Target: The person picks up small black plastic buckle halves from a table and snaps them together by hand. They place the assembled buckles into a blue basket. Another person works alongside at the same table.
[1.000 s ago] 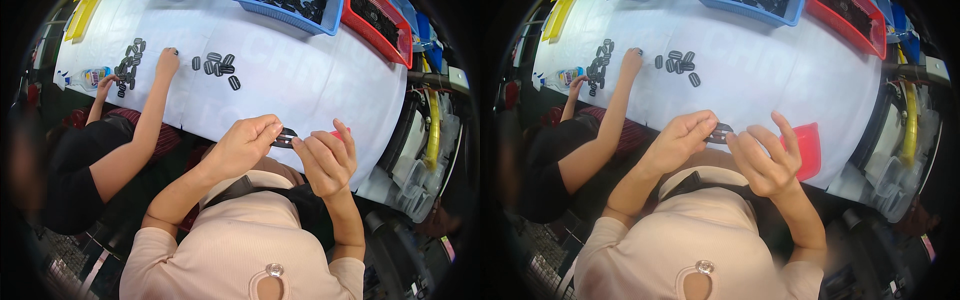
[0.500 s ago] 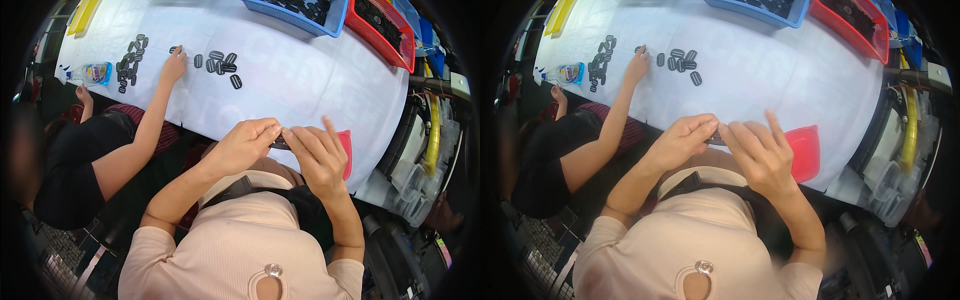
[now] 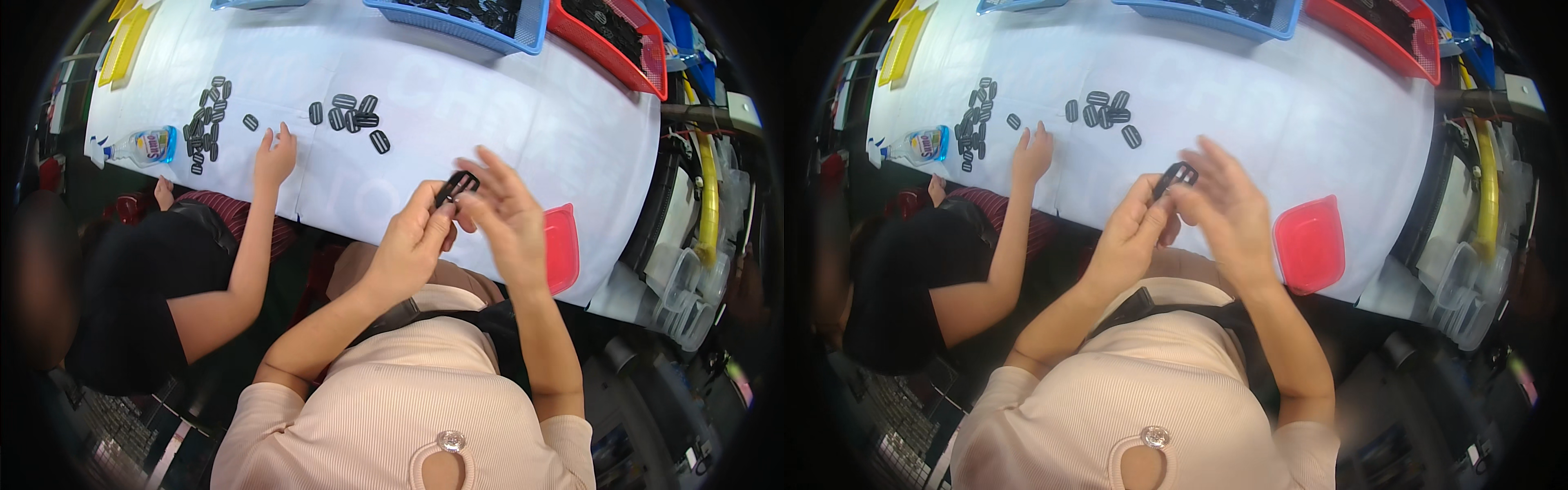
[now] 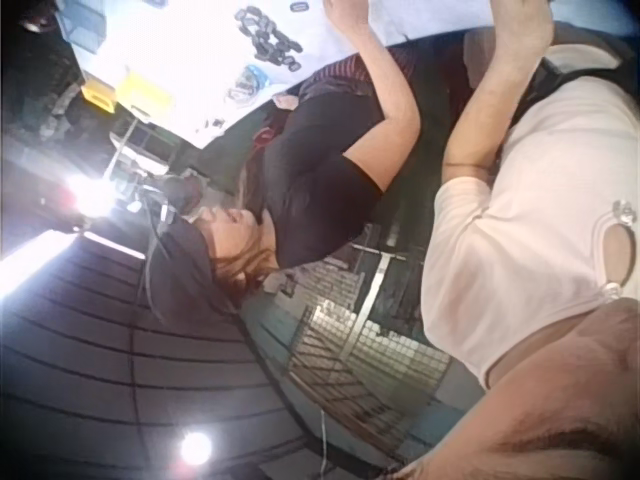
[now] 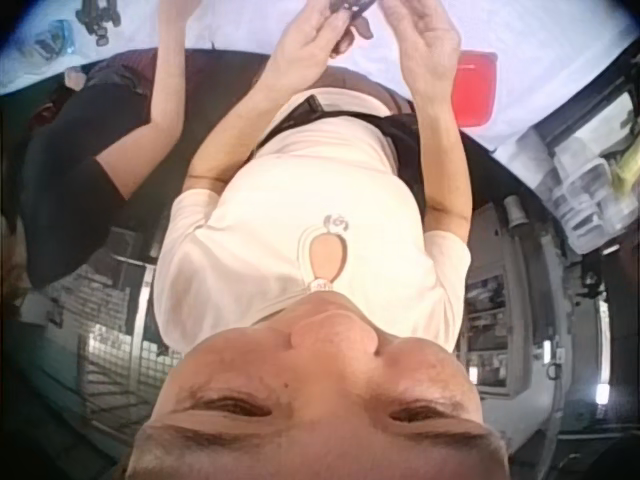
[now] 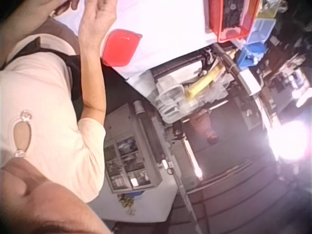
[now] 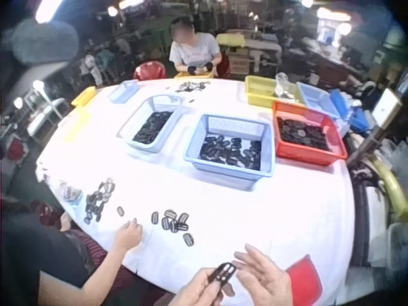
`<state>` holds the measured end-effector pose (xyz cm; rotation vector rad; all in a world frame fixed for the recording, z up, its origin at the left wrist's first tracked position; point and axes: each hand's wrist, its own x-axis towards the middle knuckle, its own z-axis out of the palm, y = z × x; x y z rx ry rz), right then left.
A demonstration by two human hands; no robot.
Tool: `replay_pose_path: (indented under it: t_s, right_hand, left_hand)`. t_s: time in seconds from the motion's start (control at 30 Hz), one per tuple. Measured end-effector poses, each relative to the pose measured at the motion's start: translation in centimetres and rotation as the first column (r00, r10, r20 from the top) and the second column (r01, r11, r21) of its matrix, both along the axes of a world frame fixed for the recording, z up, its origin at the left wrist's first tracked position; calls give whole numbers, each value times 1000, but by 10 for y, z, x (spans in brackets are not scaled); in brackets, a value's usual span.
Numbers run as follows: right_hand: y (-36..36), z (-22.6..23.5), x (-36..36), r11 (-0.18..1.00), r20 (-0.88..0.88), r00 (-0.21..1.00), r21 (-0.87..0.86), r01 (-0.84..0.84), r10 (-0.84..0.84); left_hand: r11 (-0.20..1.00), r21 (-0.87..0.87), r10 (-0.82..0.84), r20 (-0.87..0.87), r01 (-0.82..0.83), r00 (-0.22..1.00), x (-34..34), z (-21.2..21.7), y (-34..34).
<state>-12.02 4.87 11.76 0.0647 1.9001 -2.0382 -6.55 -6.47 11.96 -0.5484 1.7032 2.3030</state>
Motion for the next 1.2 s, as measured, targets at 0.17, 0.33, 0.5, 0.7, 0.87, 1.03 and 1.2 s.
replay_pose_path:
  t_s: [0.17, 0.33, 0.5, 0.7, 0.87, 1.03, 1.2]
  right_hand:
    - [-15, 4, -1, 994, 153, 986, -102, -51, 66]
    - [-26, -4, -1, 1000, 195, 981, -12, -5, 8]
    - [-20, -9, -20, 997, 416, 907, -66, -41, 65]
    - [-28, -6, -15, 989, 253, 956, -33, -145, 149]
    - [-35, -13, -18, 997, 269, 960, -9, -80, 79]
    - [-42, -24, -27, 997, 380, 925, 62, -48, 21]
    - [-31, -34, -45, 994, 376, 922, -16, 104, -90]
  left_hand:
    - [990, -117, 76, 22, -73, 997, 3, 3, 8]
    - [974, -180, 133, -39, -138, 990, 11, -14, 16]
    - [988, -36, 151, -49, -152, 987, 8, -18, 14]
    - [968, 105, 224, 44, -227, 974, -5, -18, 3]
    - [983, -37, 178, 3, -178, 984, -4, -24, 4]
    - [985, -113, 128, -32, -131, 991, -3, -38, 0]
    - [980, 177, 85, 70, -96, 994, -9, -33, -10]
